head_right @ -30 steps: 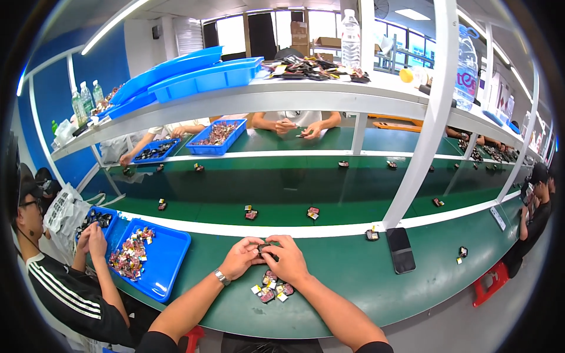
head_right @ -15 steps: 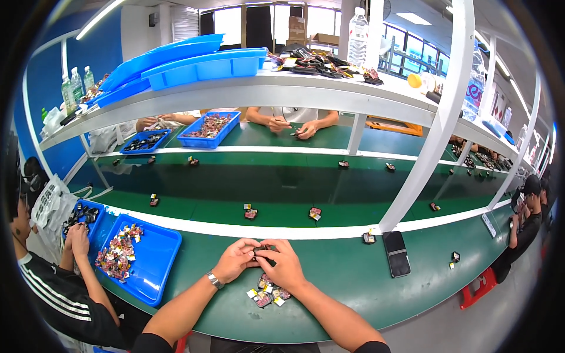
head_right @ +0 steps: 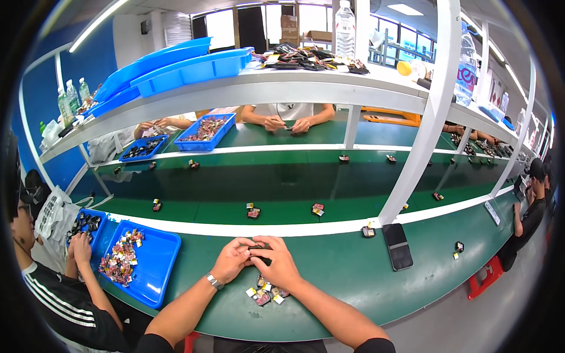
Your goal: Manually assemble small electronic or plastic components on a production line workbench.
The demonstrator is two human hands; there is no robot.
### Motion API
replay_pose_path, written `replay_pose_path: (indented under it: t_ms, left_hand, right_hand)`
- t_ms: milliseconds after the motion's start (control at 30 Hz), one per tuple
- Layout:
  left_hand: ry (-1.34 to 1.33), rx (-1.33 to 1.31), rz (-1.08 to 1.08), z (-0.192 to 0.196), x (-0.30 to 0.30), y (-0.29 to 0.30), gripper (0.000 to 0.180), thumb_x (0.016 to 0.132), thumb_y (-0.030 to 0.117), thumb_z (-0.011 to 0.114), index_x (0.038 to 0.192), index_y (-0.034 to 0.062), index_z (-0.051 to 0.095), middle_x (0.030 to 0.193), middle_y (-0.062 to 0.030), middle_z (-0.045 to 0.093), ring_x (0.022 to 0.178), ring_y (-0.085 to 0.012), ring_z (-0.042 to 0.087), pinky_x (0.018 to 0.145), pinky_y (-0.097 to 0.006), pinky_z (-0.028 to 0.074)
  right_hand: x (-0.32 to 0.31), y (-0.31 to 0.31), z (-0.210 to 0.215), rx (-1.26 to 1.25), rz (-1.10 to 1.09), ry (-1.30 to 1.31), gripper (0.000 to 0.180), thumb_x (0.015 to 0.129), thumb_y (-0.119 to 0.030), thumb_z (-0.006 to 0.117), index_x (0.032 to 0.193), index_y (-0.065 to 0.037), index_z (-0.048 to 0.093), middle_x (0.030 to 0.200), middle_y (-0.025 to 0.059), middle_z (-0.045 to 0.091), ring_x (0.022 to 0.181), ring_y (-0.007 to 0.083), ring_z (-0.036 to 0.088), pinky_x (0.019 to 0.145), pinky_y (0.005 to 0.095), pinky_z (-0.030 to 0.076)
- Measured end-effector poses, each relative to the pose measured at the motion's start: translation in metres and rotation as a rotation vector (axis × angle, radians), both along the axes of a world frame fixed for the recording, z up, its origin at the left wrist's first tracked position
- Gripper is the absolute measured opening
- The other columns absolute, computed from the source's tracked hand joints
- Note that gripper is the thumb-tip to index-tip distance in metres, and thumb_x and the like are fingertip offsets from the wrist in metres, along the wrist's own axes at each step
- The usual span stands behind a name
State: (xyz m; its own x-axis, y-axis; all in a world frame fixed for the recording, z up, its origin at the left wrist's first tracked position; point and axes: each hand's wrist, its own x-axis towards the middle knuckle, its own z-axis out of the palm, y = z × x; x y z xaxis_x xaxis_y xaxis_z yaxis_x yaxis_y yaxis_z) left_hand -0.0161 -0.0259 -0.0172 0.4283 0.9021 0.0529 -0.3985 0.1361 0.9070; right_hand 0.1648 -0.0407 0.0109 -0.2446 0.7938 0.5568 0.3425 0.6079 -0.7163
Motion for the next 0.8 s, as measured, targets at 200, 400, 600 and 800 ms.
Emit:
replay_pose_path:
  t_ms: [200,400,600,800]
  left_hand:
    - [-0.052,-0.006,0.037,-0.0005,-0.0019,0.0010,0.020,0.097,0.004,0.051,0.118,0.0027,0.050,0.125,-0.0156,0.058,0.111,-0.0200,0.061,0.095,-0.035,0.053]
    - [-0.062,0.034,0.009,-0.0041,-0.0020,0.0022,0.021,0.097,0.005,0.051,0.118,0.0023,0.050,0.126,-0.0163,0.059,0.112,-0.0212,0.060,0.094,-0.037,0.052]
    - [-0.047,0.039,0.031,-0.0034,0.0007,0.0008,0.021,0.098,0.004,0.050,0.119,0.0023,0.049,0.128,-0.0157,0.057,0.111,-0.0202,0.060,0.094,-0.036,0.052]
    - [-0.037,0.039,0.099,-0.0030,0.0020,0.0009,0.019,0.097,0.006,0.053,0.117,0.0053,0.050,0.125,-0.0154,0.058,0.110,-0.0201,0.061,0.093,-0.037,0.053]
  right_hand:
    - [-0.0002,-0.0013,0.0008,0.094,-0.038,-0.049,0.020,0.078,-0.008,0.071,0.098,-0.008,0.073,0.121,0.0075,0.062,0.116,0.0282,0.053,0.095,0.0381,0.047]
    - [0.0013,0.0007,-0.0033,0.097,-0.042,-0.013,0.019,0.078,-0.007,0.071,0.096,-0.008,0.073,0.119,0.0066,0.063,0.114,0.0277,0.054,0.093,0.0372,0.048]
    - [-0.0006,0.0010,-0.0057,0.035,-0.027,0.036,0.018,0.077,-0.007,0.069,0.095,-0.006,0.072,0.121,0.0075,0.062,0.118,0.0289,0.051,0.097,0.0387,0.045]
    - [0.0001,0.0009,-0.0015,0.070,-0.006,-0.032,0.024,0.079,-0.008,0.070,0.102,-0.008,0.071,0.125,0.0087,0.060,0.123,0.0295,0.049,0.102,0.0394,0.042]
